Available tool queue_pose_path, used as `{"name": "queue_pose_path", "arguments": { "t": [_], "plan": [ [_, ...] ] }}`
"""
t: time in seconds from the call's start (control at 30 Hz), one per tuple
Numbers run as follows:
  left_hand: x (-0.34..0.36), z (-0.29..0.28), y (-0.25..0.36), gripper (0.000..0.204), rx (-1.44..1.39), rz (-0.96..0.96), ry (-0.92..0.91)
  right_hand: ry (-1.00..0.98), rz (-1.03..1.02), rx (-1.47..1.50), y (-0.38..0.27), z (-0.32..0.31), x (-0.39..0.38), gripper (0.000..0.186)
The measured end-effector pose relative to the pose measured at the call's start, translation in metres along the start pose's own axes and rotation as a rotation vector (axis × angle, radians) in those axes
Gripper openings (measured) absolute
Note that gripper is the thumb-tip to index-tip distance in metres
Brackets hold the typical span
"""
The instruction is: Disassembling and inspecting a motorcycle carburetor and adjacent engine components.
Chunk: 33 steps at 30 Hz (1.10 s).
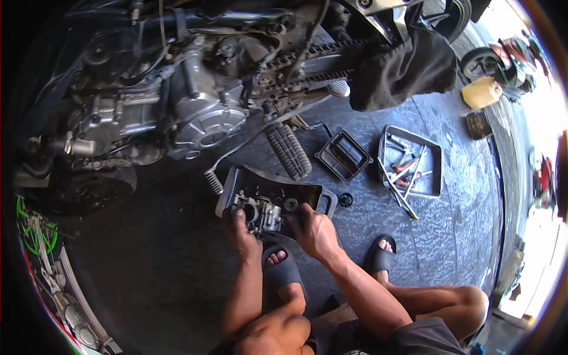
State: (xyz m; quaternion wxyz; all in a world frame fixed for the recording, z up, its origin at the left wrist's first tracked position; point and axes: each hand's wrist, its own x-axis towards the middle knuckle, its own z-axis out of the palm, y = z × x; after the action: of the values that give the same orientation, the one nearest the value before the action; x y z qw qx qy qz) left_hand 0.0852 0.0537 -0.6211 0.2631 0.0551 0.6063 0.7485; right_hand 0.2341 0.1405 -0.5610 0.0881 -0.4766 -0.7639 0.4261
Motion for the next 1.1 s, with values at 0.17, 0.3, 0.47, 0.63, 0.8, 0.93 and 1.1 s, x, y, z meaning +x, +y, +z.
{"name": "queue_pose_path", "arguments": {
  "t": [0.17, 0.3, 0.47, 0.63, 0.8, 0.93, 1.1],
  "plan": [
    [0.006, -0.024, -0.026, 0.041, -0.009, -0.043, 0.033, -0.027, 0.158, 0.009, -0.015, -0.005, 0.001, 0.046],
    [0.007, -0.022, -0.02, 0.043, -0.006, 0.01, -0.052, -0.127, 0.13, 0.014, -0.006, -0.004, 0.001, 0.047],
    [0.006, -0.017, -0.008, 0.041, -0.081, 0.006, -0.044, -0.119, 0.222, 0.021, -0.016, -0.006, 0.005, 0.046],
    [0.009, -0.018, -0.01, 0.041, -0.012, 0.048, -0.086, -0.093, 0.063, 0.211, -0.001, -0.002, 0.002, 0.041],
    [0.01, -0.016, -0.009, 0.042, -0.045, 0.032, -0.067, -0.291, 0.177, 0.151, -0.001, -0.005, 0.01, 0.04],
    [0.013, -0.021, -0.009, 0.043, -0.037, 0.023, -0.059, -0.287, 0.037, 0.068, 0.008, 0.008, 0.009, 0.04],
    [0.008, -0.005, 0.002, 0.045, -0.109, -0.031, -0.029, -0.111, 0.028, 0.121, 0.019, 0.005, 0.002, 0.035]
  ]
}}
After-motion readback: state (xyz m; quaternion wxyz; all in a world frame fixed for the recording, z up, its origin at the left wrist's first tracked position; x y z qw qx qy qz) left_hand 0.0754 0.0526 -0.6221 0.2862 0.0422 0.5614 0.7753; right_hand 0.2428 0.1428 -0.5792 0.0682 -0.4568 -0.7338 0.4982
